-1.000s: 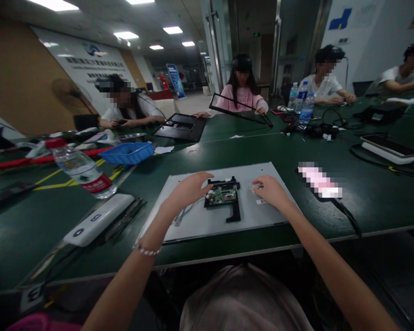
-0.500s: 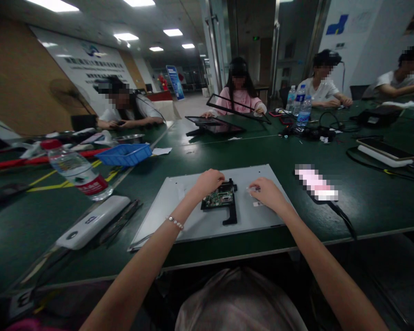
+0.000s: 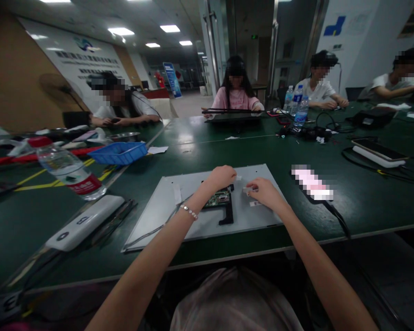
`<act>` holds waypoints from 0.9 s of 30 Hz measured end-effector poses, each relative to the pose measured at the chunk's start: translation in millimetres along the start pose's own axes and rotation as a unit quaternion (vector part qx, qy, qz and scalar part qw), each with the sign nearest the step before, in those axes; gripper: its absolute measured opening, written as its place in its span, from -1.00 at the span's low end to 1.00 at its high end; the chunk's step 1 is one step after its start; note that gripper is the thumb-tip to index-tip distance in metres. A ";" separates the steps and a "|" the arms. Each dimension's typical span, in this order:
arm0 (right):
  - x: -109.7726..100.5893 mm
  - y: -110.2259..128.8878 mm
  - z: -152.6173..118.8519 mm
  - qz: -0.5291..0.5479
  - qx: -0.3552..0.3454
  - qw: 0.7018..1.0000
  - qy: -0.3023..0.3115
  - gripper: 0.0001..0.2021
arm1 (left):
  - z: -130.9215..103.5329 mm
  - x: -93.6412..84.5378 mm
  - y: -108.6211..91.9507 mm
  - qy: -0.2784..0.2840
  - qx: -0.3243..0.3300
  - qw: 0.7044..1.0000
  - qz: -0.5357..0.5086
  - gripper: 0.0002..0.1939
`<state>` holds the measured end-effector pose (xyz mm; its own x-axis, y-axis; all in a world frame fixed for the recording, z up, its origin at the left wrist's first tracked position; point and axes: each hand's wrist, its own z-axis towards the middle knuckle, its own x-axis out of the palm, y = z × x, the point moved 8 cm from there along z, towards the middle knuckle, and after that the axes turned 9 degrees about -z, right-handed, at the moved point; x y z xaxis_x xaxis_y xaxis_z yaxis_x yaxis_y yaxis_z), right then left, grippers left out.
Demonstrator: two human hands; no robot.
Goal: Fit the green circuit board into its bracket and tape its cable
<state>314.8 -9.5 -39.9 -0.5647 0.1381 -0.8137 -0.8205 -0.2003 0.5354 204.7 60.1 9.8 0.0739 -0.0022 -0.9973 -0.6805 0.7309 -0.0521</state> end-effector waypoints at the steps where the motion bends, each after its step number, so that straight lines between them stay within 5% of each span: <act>1: 0.3 -0.8 0.1 0.006 0.003 1.000 0.001 -0.75 | -1.8 0.2 1.7 0.003 0.001 1.000 -0.001 -0.74; 10: 1.9 -1.4 0.5 0.009 0.010 1.000 0.000 -0.71 | -40.1 -13.4 18.5 -0.016 0.004 0.999 -0.036 -0.66; 19: -0.4 5.6 1.8 -0.006 0.001 1.000 -0.005 -0.84 | -93.2 -16.1 -10.0 -0.018 0.120 0.983 -0.136 -0.64; 27: -0.1 -1.5 -0.7 0.025 0.000 0.999 0.020 -0.77 | -99.1 -16.8 -12.3 -0.038 0.132 0.975 -0.172 -0.64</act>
<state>316.2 -9.9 -40.8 -0.6017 0.0893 -0.7937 -0.7907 -0.2066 0.5763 139.6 -16.4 22.0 0.3256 -0.2362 -0.9155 -0.3942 0.8462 -0.3585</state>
